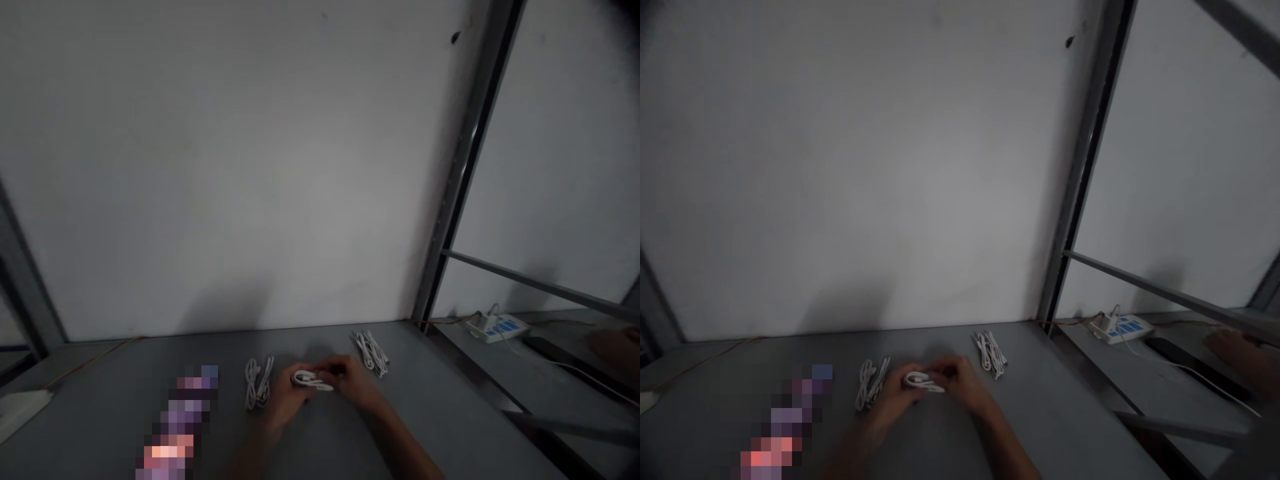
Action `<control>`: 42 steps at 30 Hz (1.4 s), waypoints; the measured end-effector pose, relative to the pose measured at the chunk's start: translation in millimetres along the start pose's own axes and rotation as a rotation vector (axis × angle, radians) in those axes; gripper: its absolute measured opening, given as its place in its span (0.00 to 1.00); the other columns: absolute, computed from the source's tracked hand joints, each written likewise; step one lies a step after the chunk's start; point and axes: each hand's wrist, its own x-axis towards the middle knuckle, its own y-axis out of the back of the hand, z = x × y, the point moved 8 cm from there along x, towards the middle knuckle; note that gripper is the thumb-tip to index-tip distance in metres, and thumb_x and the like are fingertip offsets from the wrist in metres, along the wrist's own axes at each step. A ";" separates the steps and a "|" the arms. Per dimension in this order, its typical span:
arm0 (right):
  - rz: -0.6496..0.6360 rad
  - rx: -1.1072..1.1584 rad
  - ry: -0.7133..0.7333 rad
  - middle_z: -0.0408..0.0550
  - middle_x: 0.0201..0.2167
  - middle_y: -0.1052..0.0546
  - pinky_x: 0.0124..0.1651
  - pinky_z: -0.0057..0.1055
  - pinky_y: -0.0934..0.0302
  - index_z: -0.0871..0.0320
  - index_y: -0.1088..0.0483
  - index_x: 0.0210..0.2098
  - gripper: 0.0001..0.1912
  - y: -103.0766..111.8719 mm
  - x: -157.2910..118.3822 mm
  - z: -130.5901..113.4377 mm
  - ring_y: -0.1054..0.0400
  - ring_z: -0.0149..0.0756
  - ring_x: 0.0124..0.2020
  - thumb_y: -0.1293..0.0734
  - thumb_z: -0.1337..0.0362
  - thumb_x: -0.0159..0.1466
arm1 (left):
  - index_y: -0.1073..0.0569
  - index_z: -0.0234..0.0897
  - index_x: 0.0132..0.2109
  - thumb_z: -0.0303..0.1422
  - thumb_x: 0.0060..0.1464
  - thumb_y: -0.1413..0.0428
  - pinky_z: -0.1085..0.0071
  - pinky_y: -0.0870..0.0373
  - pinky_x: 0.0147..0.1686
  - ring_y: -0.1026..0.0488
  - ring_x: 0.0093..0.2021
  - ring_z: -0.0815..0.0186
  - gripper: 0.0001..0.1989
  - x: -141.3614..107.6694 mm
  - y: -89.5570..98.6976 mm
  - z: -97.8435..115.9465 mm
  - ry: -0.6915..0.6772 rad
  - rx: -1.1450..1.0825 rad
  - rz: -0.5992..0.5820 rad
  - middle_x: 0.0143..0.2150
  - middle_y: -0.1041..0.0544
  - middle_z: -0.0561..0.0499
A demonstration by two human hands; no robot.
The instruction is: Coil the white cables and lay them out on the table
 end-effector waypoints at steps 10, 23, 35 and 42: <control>0.096 0.029 0.105 0.48 0.26 0.24 0.32 0.28 0.38 0.60 0.23 0.28 0.05 2.5 -1.9 -11.5 0.31 0.35 0.28 0.32 0.66 0.54 | 0.25 0.42 0.32 0.41 0.41 0.40 0.64 0.27 0.39 0.23 0.38 0.55 0.11 13.1 2.4 -14.6 -0.004 -0.248 0.018 0.32 0.20 0.51; 0.055 0.232 0.112 0.44 0.29 0.28 0.35 0.29 0.37 0.58 0.31 0.28 0.06 -3.5 -5.3 -21.6 0.32 0.33 0.30 0.30 0.63 0.54 | 0.25 0.37 0.26 0.43 0.46 0.43 0.67 0.31 0.32 0.27 0.28 0.60 0.13 6.2 1.2 5.5 -0.147 -0.080 -0.012 0.25 0.23 0.49; 0.118 0.225 0.039 0.37 0.23 0.38 0.27 0.24 0.46 0.56 0.42 0.25 0.14 -5.5 -2.2 -6.2 0.44 0.27 0.24 0.31 0.61 0.54 | 0.26 0.36 0.30 0.46 0.47 0.45 0.69 0.32 0.27 0.30 0.23 0.66 0.16 4.8 -1.9 3.8 -0.103 -0.085 -0.019 0.21 0.27 0.54; 0.112 0.268 -0.010 0.39 0.23 0.33 0.29 0.26 0.43 0.58 0.35 0.29 0.20 -5.3 -0.4 -4.1 0.40 0.29 0.25 0.25 0.52 0.49 | 0.32 0.39 0.29 0.48 0.48 0.49 0.72 0.36 0.17 0.31 0.16 0.66 0.16 4.9 5.4 -9.1 0.021 0.011 0.087 0.18 0.30 0.56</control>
